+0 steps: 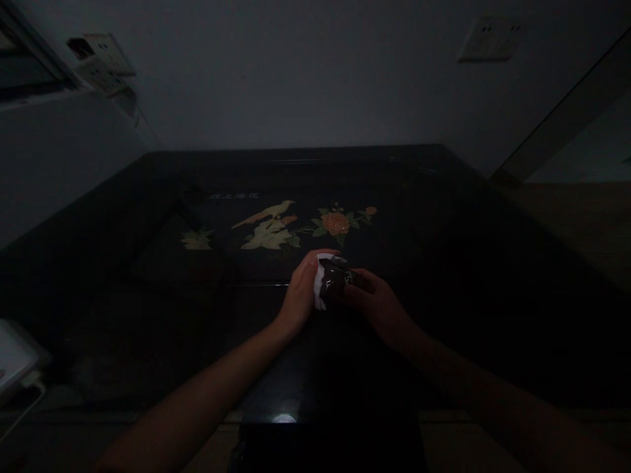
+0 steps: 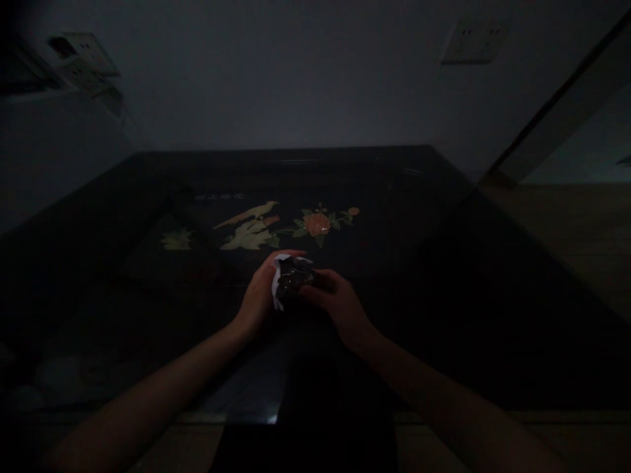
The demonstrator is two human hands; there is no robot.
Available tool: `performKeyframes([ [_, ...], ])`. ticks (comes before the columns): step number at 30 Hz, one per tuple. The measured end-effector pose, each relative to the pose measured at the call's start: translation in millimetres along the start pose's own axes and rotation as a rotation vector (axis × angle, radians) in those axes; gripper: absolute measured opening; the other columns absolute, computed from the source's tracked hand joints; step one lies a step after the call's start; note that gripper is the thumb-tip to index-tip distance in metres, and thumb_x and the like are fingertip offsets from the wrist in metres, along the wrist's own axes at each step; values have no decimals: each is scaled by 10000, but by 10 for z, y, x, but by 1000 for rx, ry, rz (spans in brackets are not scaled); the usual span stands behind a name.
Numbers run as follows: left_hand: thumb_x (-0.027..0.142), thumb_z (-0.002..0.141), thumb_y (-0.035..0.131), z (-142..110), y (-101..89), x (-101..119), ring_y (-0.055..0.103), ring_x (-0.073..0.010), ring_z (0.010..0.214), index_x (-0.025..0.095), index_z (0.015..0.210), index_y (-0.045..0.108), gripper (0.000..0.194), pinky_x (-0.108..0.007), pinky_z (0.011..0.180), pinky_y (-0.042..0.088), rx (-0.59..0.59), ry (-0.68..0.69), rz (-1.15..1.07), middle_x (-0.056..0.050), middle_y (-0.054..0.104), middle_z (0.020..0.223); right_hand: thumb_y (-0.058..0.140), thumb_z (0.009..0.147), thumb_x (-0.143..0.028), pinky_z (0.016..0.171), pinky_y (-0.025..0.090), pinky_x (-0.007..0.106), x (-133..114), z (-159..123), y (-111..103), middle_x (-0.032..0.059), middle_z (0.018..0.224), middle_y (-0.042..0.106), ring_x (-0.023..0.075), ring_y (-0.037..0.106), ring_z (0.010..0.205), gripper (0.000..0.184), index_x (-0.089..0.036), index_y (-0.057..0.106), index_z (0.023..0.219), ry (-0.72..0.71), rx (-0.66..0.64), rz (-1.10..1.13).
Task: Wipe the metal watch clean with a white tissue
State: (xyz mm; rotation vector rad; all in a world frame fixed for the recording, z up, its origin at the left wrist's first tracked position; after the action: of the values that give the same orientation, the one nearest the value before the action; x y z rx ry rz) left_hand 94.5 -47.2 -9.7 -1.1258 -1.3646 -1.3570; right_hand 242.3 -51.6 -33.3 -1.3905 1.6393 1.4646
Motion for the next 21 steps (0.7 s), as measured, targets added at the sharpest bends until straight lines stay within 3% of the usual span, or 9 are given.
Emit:
performKeyframes([
  [5, 492, 896, 451, 14, 63, -36, 645, -202, 963, 181, 1013, 668, 397, -306, 870, 486, 52, -262, -325, -56, 708, 1018, 863, 556, -364, 889, 495, 396, -20, -5, 14, 34, 956, 712, 211, 652, 915, 424, -211, 685, 909, -8, -21, 36],
  [10, 459, 861, 515, 30, 79, -96, 659, -218, 949, 148, 1032, 662, 384, -334, 861, 511, -8, -362, -499, -87, 706, 1006, 856, 561, -393, 877, 508, 398, -30, -7, 40, 51, 980, 713, 224, 654, 923, 440, -211, 684, 923, -25, -45, 52],
  [14, 410, 848, 520, 29, 81, -98, 659, -230, 967, 145, 1045, 657, 358, -351, 864, 516, -24, -384, -522, -94, 706, 1018, 853, 569, -385, 883, 508, 405, -22, 2, 41, 48, 979, 710, 229, 652, 949, 439, -215, 686, 938, -20, -58, 75],
  [21, 374, 842, 479, 53, 63, -86, 655, -228, 1002, 134, 987, 678, 344, -341, 885, 511, 27, -308, -434, -94, 714, 1016, 860, 559, -364, 911, 504, 416, -19, 4, 51, 49, 983, 714, 220, 656, 935, 417, -216, 690, 910, 1, -79, 80],
])
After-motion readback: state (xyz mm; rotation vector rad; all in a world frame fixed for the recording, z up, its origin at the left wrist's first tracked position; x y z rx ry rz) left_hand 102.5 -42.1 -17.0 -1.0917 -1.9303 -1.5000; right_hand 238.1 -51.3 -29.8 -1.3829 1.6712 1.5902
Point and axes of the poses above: each hand's wrist, its own z-axis towards the middle knuckle, its own y-axis out of the palm, x = y × z, the point moved 1 cm from there along z, towards the middle knuckle
